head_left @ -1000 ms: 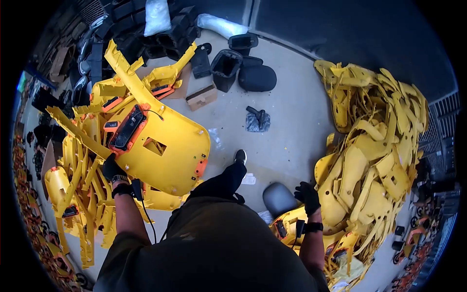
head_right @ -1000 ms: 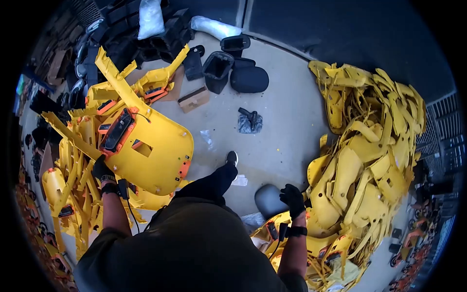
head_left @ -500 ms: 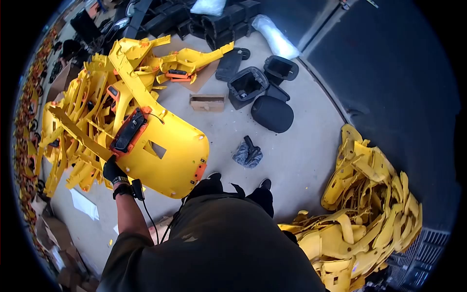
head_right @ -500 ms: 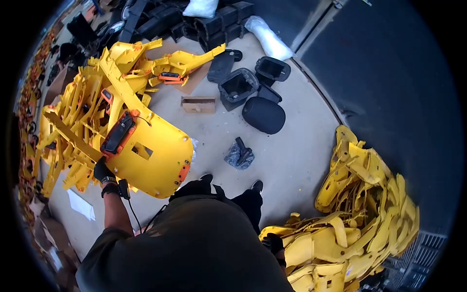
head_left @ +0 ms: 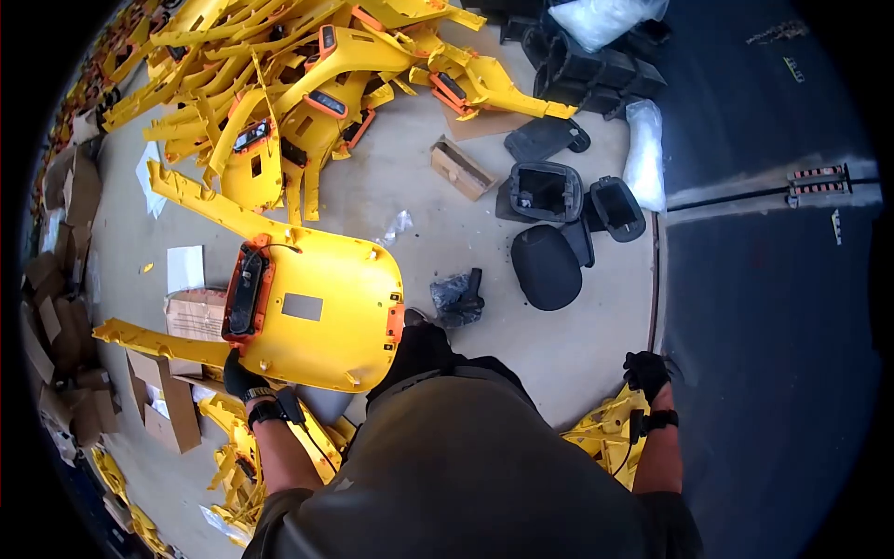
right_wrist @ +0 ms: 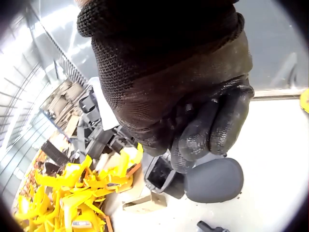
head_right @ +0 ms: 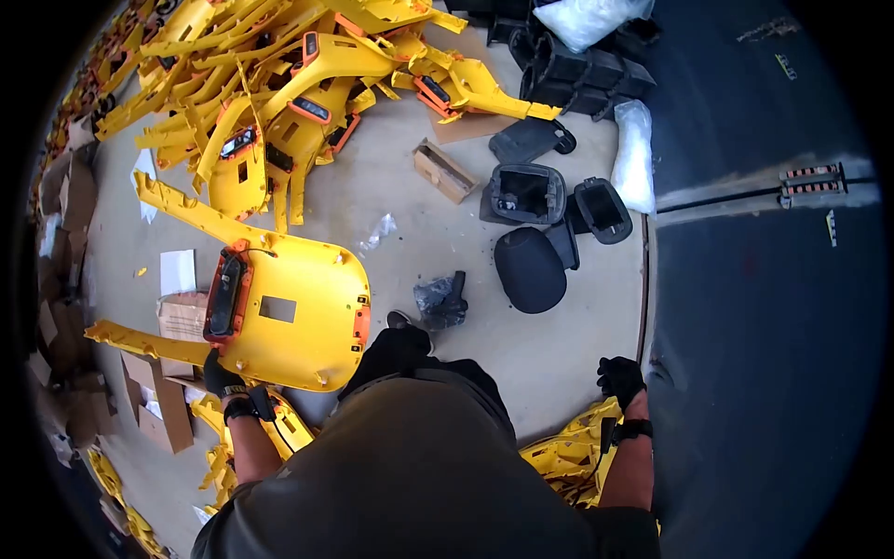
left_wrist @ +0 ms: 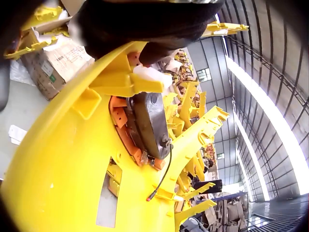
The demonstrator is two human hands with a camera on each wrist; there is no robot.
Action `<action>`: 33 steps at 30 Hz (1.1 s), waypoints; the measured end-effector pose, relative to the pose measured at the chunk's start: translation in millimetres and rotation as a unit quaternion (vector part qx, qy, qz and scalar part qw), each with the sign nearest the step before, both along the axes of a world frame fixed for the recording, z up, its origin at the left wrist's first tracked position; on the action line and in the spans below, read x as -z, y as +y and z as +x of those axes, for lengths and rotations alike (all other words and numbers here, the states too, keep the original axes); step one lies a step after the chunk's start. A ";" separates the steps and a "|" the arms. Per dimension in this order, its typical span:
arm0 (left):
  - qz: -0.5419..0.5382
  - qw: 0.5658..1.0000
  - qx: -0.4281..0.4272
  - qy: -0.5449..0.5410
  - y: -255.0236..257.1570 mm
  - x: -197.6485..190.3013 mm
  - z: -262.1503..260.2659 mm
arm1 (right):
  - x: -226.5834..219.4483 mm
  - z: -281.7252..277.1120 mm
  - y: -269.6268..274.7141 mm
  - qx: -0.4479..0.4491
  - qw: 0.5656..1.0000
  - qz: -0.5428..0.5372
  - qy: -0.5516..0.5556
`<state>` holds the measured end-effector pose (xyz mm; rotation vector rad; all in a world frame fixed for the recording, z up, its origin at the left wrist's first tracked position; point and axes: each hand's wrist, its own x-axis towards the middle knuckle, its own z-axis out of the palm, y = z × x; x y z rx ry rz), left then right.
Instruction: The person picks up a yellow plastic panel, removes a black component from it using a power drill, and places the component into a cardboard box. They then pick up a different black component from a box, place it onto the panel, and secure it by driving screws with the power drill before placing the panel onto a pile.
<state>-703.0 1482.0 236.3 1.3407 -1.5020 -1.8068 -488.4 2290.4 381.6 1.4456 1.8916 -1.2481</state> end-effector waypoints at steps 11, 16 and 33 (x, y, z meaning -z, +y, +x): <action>0.154 0.982 -0.109 -0.015 40.7 -17.8 154.5 | 49.9 -311.8 20.6 -0.303 0.948 -0.078 -0.061; 0.099 0.966 -0.225 -0.086 143.5 -73.8 183.9 | 194.0 -456.2 92.4 -0.815 0.578 -0.022 0.005; 0.108 0.883 -0.432 -0.152 352.0 55.4 216.2 | 368.9 -590.3 85.6 -0.970 0.221 -0.054 -0.082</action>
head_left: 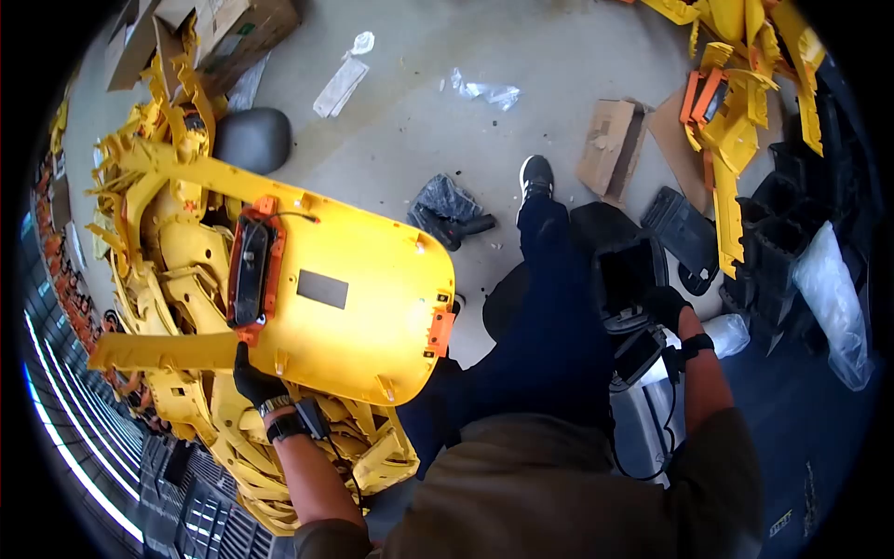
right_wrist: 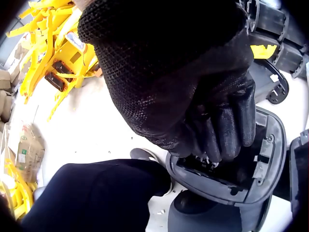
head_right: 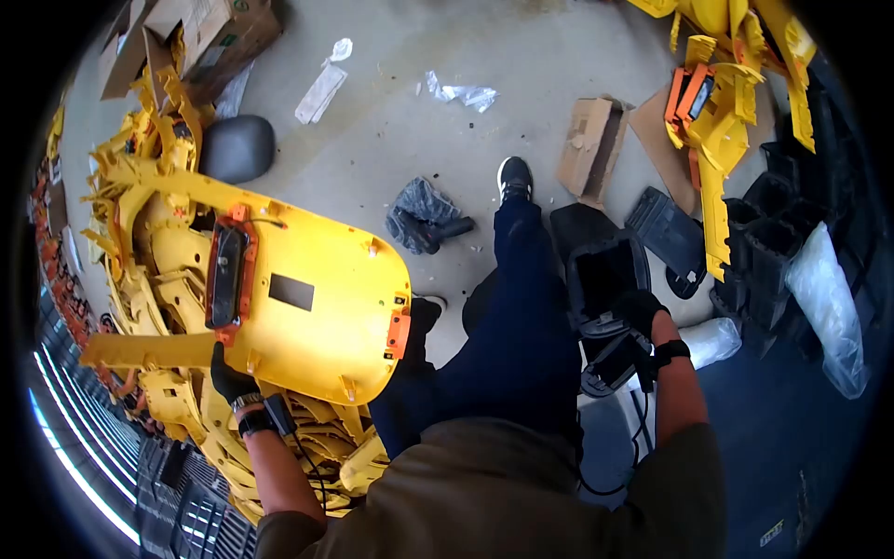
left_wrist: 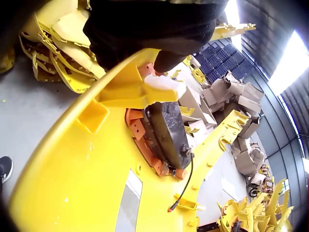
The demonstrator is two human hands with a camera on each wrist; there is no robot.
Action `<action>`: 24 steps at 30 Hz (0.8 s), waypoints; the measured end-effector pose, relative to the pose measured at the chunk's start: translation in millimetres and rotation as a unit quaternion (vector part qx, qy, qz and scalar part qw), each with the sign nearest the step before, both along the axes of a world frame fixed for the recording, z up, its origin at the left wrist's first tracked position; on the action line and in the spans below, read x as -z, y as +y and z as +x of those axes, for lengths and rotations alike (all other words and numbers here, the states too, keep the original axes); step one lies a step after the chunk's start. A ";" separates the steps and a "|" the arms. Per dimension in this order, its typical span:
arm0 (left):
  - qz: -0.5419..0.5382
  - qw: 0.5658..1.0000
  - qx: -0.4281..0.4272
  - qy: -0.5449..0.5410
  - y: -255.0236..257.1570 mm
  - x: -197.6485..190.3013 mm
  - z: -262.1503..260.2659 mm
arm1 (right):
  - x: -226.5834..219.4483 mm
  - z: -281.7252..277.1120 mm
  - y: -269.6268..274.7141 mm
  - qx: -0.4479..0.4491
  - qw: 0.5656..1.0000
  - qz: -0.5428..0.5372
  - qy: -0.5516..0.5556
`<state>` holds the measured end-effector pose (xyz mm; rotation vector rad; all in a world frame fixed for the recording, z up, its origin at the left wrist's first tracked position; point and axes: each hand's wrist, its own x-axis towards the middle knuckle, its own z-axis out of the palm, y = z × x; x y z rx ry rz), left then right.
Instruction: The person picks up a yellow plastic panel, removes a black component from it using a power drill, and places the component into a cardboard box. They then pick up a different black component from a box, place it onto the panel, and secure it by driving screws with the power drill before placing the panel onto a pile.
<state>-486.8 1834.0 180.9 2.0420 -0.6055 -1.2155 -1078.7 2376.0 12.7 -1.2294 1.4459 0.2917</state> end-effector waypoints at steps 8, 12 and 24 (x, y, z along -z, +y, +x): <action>-0.101 0.994 0.032 -0.036 -10.1 231.5 79.5 | 56.7 -14.6 -105.0 0.348 0.930 0.121 -0.007; -0.155 0.988 0.005 -0.023 -20.4 281.5 96.5 | 121.9 -27.9 -226.7 0.293 0.947 -0.009 0.132; -0.250 0.967 0.041 0.018 8.9 253.1 124.8 | 90.6 283.0 -491.6 0.126 0.963 -0.183 -0.153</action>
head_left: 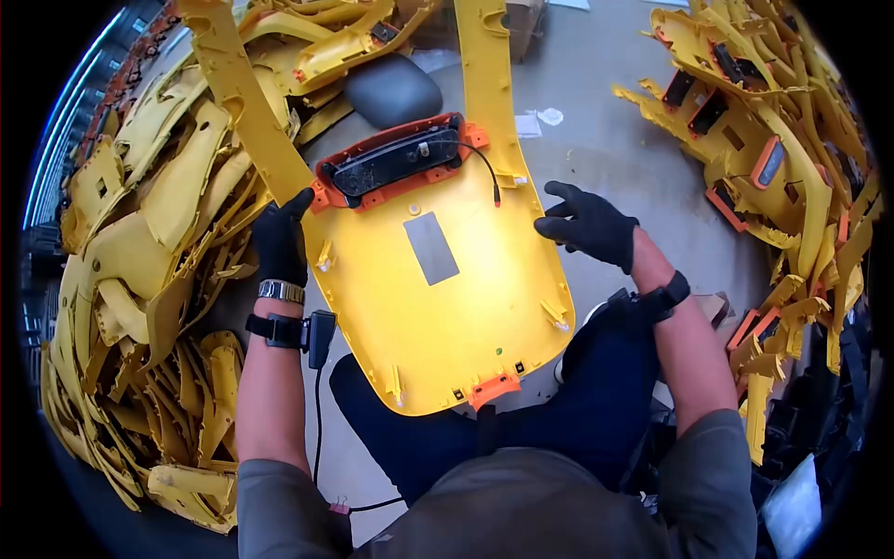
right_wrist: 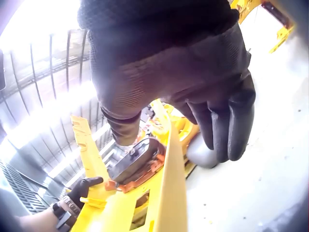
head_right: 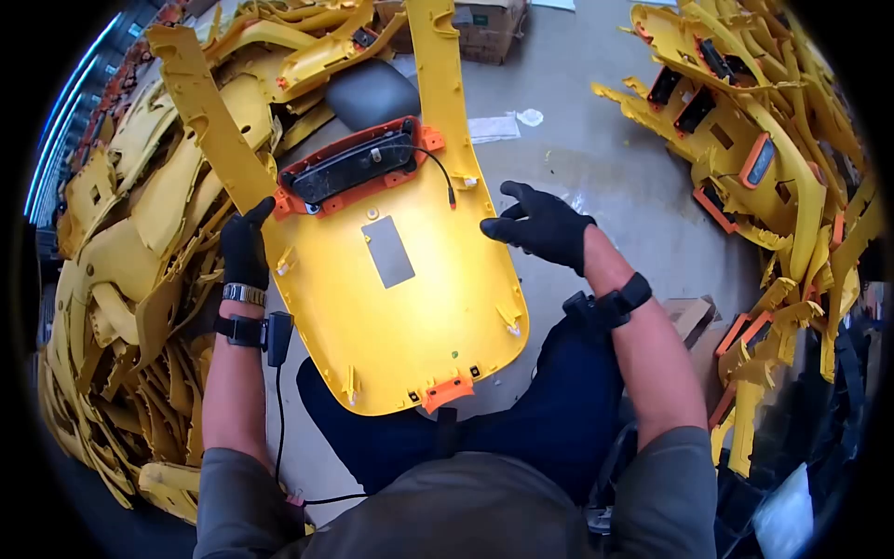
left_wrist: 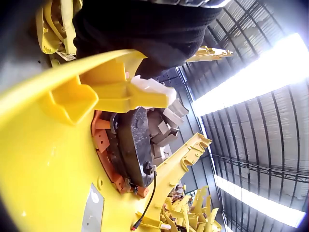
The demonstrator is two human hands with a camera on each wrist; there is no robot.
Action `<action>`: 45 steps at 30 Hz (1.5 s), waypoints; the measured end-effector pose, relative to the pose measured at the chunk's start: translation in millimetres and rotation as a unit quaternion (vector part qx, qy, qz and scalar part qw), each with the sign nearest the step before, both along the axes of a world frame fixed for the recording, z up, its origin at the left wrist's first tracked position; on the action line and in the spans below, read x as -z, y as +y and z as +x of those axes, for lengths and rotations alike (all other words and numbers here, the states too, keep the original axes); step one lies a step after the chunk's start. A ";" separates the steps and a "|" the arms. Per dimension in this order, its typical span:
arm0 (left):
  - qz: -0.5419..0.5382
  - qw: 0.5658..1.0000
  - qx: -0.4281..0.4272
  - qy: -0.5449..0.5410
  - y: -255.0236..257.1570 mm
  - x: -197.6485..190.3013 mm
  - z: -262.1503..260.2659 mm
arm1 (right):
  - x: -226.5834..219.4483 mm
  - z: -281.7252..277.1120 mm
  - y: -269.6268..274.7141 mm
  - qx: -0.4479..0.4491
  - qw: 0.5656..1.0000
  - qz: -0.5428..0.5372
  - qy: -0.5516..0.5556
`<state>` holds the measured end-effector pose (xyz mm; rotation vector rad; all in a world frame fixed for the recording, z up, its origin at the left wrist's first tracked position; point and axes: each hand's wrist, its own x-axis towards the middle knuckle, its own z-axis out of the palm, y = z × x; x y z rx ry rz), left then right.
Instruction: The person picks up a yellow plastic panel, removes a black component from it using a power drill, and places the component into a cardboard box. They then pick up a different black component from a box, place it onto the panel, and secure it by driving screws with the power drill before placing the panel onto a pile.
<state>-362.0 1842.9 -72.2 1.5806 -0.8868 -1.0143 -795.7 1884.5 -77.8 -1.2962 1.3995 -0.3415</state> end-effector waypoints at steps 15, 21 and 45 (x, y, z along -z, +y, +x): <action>-0.178 0.917 0.027 -0.356 184.9 -115.3 -12.4 | -16.7 55.9 138.5 0.008 0.982 -0.183 0.043; -0.302 0.679 0.291 -0.603 105.1 -102.1 -86.0 | -12.7 63.5 153.5 0.000 0.977 -0.212 -0.004; -0.130 0.856 0.385 -0.318 103.4 -79.9 -83.8 | -33.9 9.1 218.6 0.093 0.960 -0.257 -0.069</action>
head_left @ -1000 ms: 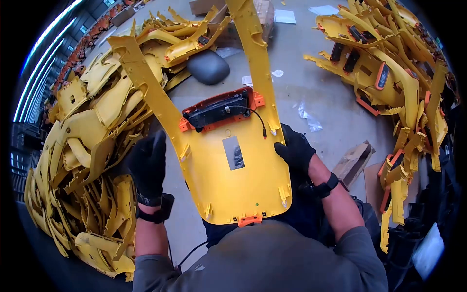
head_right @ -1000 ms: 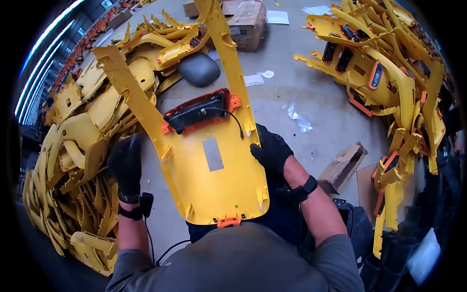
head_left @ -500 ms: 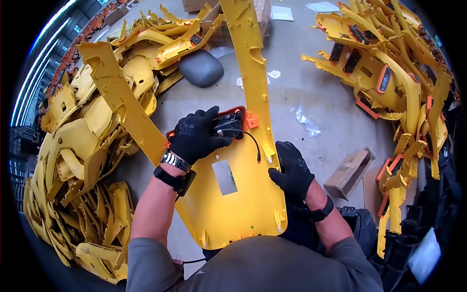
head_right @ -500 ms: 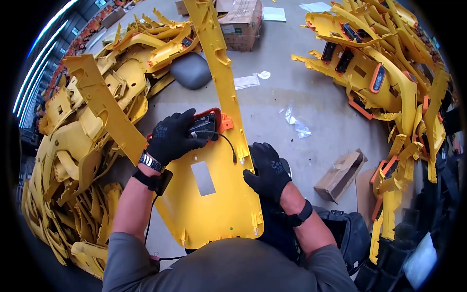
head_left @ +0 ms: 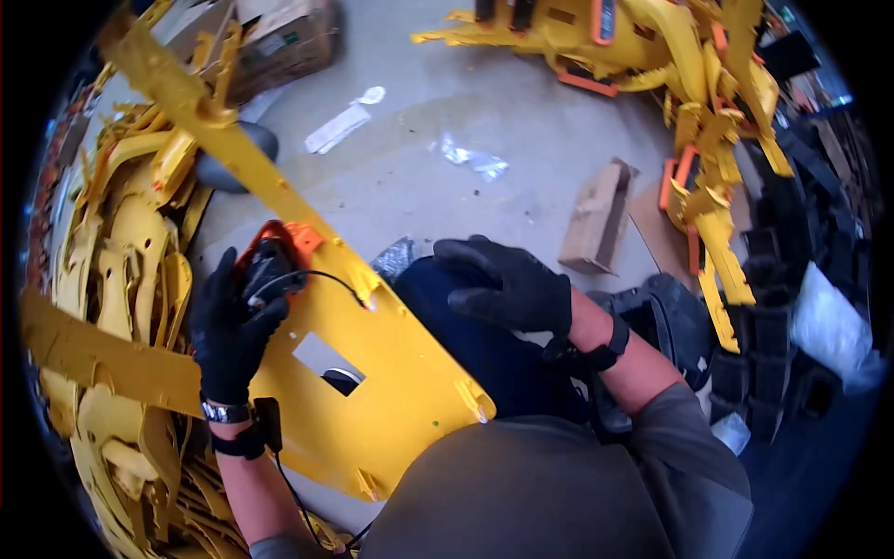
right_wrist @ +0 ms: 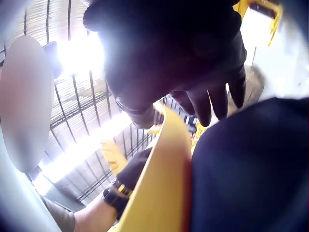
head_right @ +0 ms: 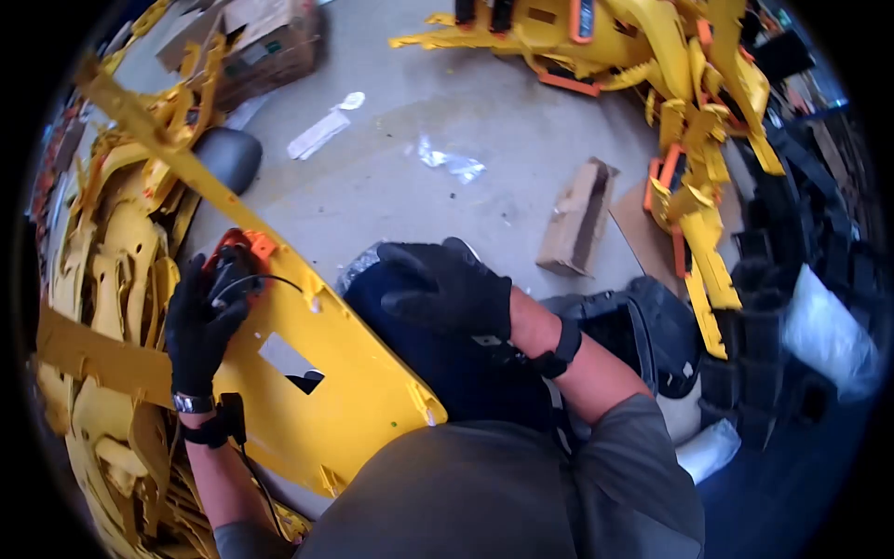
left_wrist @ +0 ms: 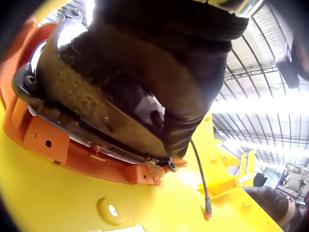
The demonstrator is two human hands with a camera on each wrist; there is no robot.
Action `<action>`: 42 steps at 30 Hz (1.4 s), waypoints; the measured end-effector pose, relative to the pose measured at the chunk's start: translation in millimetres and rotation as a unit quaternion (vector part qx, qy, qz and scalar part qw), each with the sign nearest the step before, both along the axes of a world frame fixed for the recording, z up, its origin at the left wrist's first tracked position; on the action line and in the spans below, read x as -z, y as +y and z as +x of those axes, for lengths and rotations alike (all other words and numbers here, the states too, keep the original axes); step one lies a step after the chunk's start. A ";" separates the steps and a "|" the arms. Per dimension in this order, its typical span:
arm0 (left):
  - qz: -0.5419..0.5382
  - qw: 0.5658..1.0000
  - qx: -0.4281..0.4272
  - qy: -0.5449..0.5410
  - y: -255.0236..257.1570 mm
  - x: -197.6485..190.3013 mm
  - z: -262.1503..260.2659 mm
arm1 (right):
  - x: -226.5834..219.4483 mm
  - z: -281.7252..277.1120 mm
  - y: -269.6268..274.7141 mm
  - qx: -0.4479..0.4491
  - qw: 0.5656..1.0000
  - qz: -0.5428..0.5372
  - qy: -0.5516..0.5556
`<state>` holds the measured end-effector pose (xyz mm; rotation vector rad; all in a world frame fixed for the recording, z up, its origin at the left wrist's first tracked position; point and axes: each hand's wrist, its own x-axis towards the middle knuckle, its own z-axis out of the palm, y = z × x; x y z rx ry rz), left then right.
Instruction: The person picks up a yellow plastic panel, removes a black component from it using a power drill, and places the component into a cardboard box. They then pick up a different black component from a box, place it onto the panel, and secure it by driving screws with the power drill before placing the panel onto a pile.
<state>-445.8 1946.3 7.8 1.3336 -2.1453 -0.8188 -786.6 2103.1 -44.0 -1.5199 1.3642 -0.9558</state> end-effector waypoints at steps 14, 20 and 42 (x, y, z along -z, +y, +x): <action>0.000 0.993 0.055 -0.104 40.7 -60.6 -0.4 | 58.4 -168.0 199.6 0.114 0.914 0.390 0.021; -0.008 0.979 0.018 -0.201 16.0 -68.2 47.2 | 339.7 -211.0 301.4 -0.118 0.825 0.436 0.340; 0.047 0.978 -0.185 -0.085 47.9 -42.3 16.2 | 385.7 -128.5 297.2 0.022 0.775 0.504 0.382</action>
